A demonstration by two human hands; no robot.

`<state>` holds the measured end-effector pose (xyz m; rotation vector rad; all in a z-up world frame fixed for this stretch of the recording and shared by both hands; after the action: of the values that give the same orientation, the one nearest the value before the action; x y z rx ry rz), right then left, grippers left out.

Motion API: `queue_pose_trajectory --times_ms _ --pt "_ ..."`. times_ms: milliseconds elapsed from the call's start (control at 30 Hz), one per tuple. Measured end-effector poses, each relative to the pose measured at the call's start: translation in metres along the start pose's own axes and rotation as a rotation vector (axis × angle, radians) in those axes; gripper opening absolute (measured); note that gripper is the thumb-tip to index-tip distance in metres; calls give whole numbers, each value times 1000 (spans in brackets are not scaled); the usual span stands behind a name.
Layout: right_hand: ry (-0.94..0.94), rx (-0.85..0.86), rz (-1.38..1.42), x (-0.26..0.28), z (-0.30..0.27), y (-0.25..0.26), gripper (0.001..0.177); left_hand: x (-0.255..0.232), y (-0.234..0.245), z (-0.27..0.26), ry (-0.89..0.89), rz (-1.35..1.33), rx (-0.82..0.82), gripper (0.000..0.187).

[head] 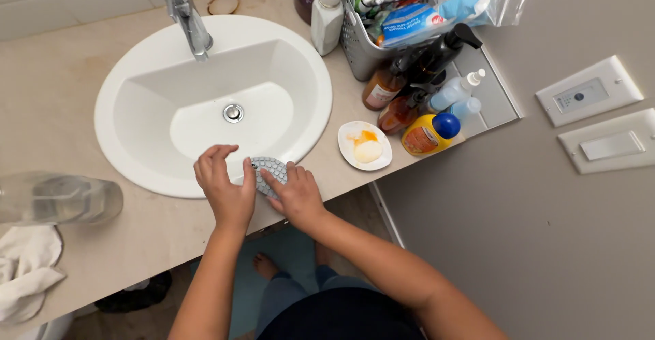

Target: The person cleans a bathroom sink and countertop using a spray bottle, a scrubbing brush, and a cloth. They scrub the sink basin and faucet, wipe the countertop, and rinse the tools under running water.

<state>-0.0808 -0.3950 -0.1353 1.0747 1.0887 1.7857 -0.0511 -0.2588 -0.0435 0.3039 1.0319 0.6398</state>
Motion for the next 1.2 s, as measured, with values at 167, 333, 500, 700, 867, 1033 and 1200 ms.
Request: queue_pose_trajectory --times_ms 167,333,500,700,867,1033,1200 --pt "-189 -65 -200 -80 21 36 68 1 22 11 53 10 -87 31" --pt "-84 -66 -187 -26 13 12 71 9 25 9 93 -6 -107 29" --pt "-133 76 -136 -41 7 -5 71 21 33 6 104 22 -98 29" --pt "-198 30 -221 -61 14 7 70 39 45 14 118 64 -100 30" --pt "-40 64 62 22 3 -13 67 28 22 21 50 53 6 36" --pt "-289 -57 213 -55 -19 56 62 -4 -16 51 -82 9 197 46" --pt "-721 -202 572 -139 -110 116 56 -59 -113 45 -233 20 502 77"
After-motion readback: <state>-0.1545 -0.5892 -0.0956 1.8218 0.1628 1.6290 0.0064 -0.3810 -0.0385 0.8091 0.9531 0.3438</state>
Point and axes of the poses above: each hand's wrist, its own z-axis towards the middle knuckle, its own y-axis out of the back of the hand, x = y × z, the point moved 9 cm from there along z, towards the middle knuckle
